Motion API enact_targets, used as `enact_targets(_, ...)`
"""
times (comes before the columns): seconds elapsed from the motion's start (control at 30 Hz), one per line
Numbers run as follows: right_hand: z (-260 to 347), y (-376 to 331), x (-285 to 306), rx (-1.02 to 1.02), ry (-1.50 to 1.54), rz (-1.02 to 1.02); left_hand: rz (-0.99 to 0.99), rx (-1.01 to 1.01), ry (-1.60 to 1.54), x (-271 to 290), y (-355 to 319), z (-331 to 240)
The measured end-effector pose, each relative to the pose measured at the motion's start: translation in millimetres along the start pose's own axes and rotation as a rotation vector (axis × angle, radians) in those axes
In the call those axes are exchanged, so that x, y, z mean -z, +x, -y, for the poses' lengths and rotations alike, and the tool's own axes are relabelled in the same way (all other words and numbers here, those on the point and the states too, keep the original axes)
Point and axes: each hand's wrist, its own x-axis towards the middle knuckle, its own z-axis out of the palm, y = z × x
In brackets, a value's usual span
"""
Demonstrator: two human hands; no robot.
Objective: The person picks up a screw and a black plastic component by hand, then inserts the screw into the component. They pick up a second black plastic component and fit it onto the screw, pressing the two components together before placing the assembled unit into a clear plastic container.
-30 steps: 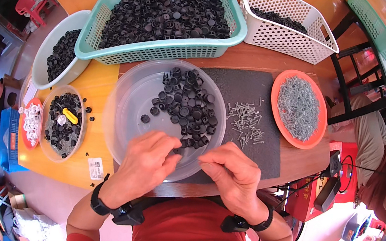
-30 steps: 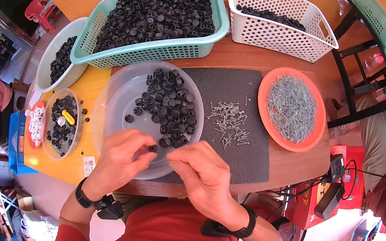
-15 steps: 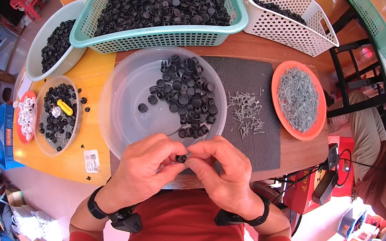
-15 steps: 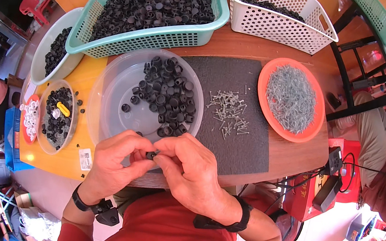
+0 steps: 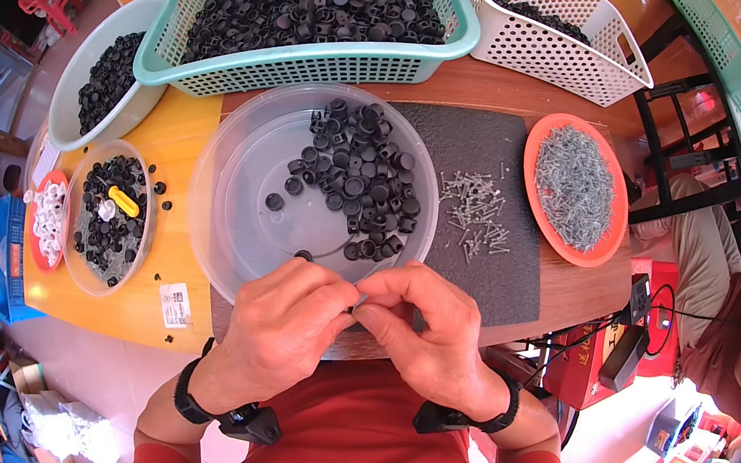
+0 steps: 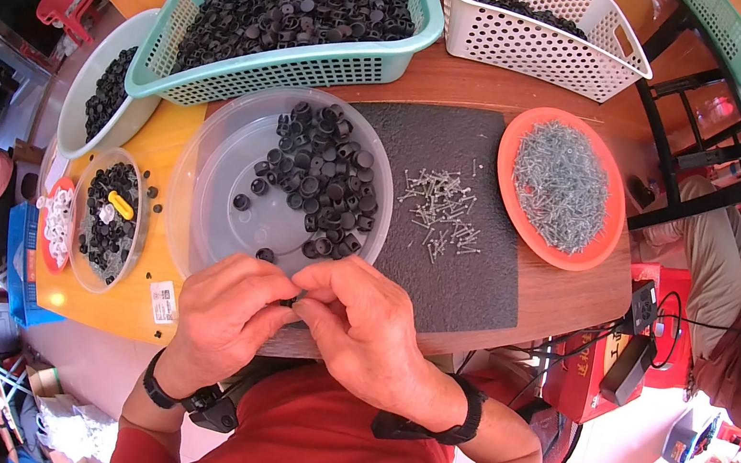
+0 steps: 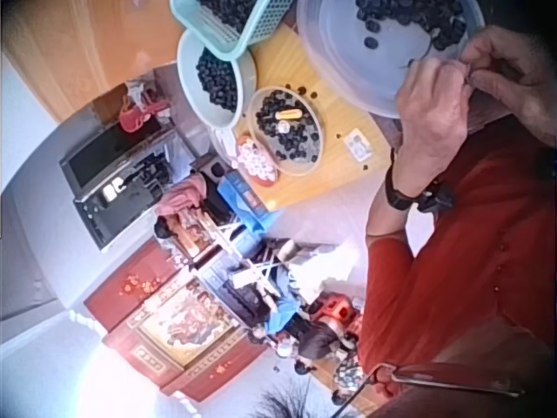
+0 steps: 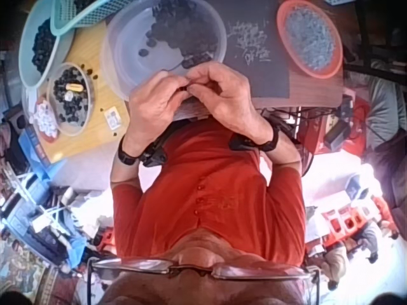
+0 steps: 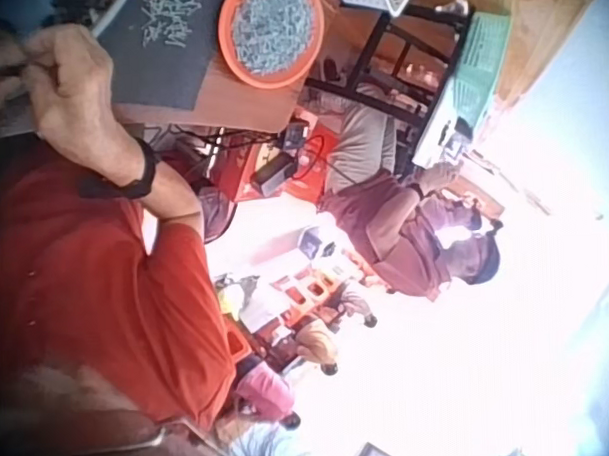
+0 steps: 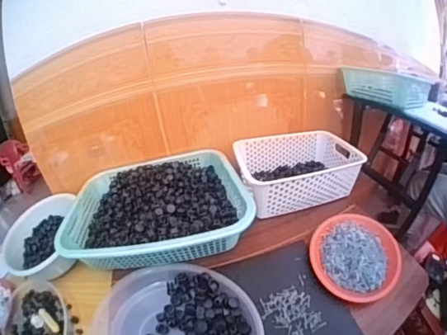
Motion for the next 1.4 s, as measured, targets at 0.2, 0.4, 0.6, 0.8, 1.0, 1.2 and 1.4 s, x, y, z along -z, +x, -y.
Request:
enact_targets(0.2, 1.0, -4.1, 2.8, -0.290, 0.296, 0.023, 0.028, 0.094, -0.209, 1.9, -3.5, 5.0)
enact_targets(0.4, 2.9, -3.2, 2.3, -0.298, 0.366, 0.013, -0.019, 0.191, -0.396, -3.8, -10.8, 10.5)
enact_targets(0.6, 6.9, -2.9, 3.3, -0.259, 0.307, 0.048, -0.155, 0.351, -0.684, -11.6, -17.8, 11.7)
enact_targets(0.8, 0.0, -4.0, 1.2, -0.091, 0.141, 0.011, -0.178, 0.385, -0.723, -10.6, -21.8, 12.7)
enact_targets(1.0, 1.5, -4.7, -3.1, -0.065, 0.100, -0.018, -0.135, 0.322, -0.645, -13.3, -25.8, 13.4)
enact_targets(1.2, -1.1, -4.5, -5.7, -0.073, 0.158, -0.023, -0.196, 0.329, -0.650, -10.7, -26.6, 9.8)
enact_targets(1.4, -10.4, 15.9, 3.4, 0.138, -0.104, -0.058, -0.380, 0.577, -0.825, 5.1, -33.7, 12.2)
